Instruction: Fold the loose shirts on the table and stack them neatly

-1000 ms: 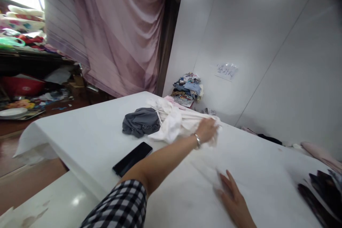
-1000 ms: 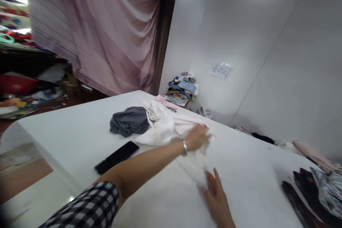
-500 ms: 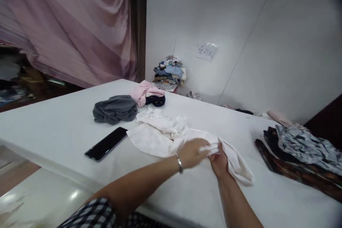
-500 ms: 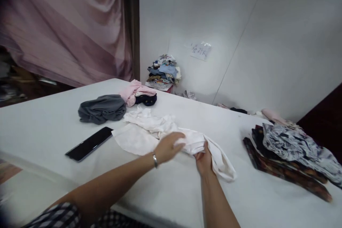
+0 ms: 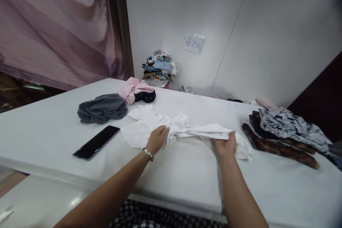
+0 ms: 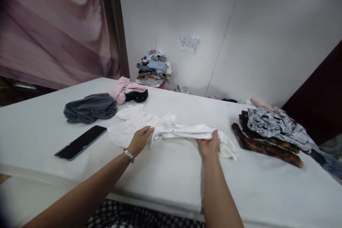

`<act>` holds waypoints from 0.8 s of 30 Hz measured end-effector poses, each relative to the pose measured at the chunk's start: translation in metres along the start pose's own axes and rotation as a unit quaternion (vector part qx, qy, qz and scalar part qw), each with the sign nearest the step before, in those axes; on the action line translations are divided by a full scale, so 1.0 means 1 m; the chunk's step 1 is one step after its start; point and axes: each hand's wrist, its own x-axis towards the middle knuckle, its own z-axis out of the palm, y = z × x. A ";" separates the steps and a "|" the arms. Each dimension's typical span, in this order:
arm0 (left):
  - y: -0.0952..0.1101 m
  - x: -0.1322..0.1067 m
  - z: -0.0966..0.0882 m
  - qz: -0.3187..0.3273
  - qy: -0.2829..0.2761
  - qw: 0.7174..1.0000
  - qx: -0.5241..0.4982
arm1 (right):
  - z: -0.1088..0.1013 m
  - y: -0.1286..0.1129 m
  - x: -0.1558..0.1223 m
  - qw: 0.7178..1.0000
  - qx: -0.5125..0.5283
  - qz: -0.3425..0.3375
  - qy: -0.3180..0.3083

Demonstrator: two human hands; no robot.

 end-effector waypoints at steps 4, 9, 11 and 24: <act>0.005 -0.019 0.002 0.008 0.000 0.998 -0.055 | 0.008 0.004 -0.009 0.989 -0.024 0.145 -0.028; 0.008 -0.046 0.005 -0.100 -0.086 0.970 -0.204 | 0.009 0.000 -0.013 0.988 0.010 0.141 -0.057; 0.008 -0.053 0.003 -0.130 -0.142 0.960 -0.204 | 0.006 -0.004 -0.018 0.988 -0.031 0.131 -0.079; -0.023 -0.081 0.021 0.120 -0.221 0.963 0.094 | 0.016 -0.087 -0.098 0.750 -0.540 0.286 -0.253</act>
